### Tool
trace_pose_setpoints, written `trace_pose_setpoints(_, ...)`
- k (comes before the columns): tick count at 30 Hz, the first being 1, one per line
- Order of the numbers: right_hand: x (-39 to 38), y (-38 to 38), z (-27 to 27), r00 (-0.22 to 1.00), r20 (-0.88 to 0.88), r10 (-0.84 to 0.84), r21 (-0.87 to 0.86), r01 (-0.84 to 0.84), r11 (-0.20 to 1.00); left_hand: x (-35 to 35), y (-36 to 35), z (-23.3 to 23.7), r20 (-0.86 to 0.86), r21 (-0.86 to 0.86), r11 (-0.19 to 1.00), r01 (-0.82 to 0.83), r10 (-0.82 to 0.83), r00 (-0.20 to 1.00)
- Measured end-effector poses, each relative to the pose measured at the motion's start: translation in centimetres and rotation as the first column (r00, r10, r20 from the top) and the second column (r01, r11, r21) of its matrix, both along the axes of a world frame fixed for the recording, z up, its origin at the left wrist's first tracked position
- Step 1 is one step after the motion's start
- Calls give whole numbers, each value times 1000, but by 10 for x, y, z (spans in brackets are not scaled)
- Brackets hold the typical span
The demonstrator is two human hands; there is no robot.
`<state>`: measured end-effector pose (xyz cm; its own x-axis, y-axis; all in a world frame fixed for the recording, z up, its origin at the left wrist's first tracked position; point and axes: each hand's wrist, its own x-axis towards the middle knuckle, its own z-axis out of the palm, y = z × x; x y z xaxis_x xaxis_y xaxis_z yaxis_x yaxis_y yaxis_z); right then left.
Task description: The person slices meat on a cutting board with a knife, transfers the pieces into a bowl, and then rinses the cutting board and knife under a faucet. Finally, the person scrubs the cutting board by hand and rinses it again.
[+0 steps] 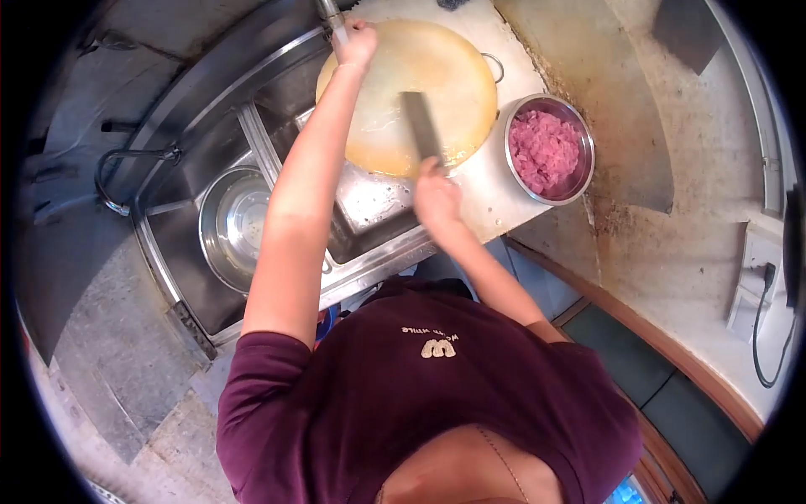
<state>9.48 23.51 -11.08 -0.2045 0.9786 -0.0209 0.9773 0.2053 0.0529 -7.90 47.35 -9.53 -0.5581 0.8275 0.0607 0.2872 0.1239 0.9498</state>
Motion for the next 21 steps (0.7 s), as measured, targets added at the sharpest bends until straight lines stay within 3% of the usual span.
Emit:
trace_pose_setpoints(2, -26, -11, 12, 980, -138, 147, 32, -144, 989, -9, 5, -6, 108, -83, 989, 121, -111, 988)
trace_pose_setpoints(4, -48, -13, 18, 916, -364, 167, -60, -202, 978, -17, 9, -18, 176, -121, 980, 156, -133, 975)
trace_pose_setpoints(7, -32, 5, 43, 727, -686, 34, -225, -256, 940, -20, -7, 1, 187, -157, 944, 291, -260, 947)
trace_pose_setpoints(8, -22, 8, 40, 676, -732, -89, -300, -202, 932, -19, -20, 11, 180, -167, 922, 348, -319, 931)
trace_pose_setpoints(10, 9, 8, 30, 589, -768, -251, -332, -31, 943, -12, -40, 1, -148, -201, 919, 339, -370, 917)
trace_pose_setpoints(12, 46, 7, 29, 513, -826, -231, -214, 93, 972, 1, -69, -35, -535, -60, 857, 512, -461, 708)
trace_pose_setpoints(13, 64, 5, 27, 447, -850, -279, -244, 136, 960, 16, -86, -46, -611, -105, 832, 545, -486, 624)
trace_pose_setpoints(14, 80, 6, 26, 374, -871, -319, -270, 178, 946, 34, -106, -46, -708, -254, 827, 502, -512, 485)
trace_pose_setpoints(15, 93, 7, 26, 362, -870, -333, -271, 214, 939, 52, -115, -45, -774, -389, 815, 430, -542, 327)
trace_pose_setpoints(18, 116, 12, 29, 311, -910, -273, -188, 277, 942, 99, -108, -51, -708, -373, 760, 532, -604, 367)
trace_pose_setpoints(21, 121, 13, 46, 231, -913, -337, -254, 324, 911, 145, -97, -53, -766, -276, 778, 564, -532, 360)
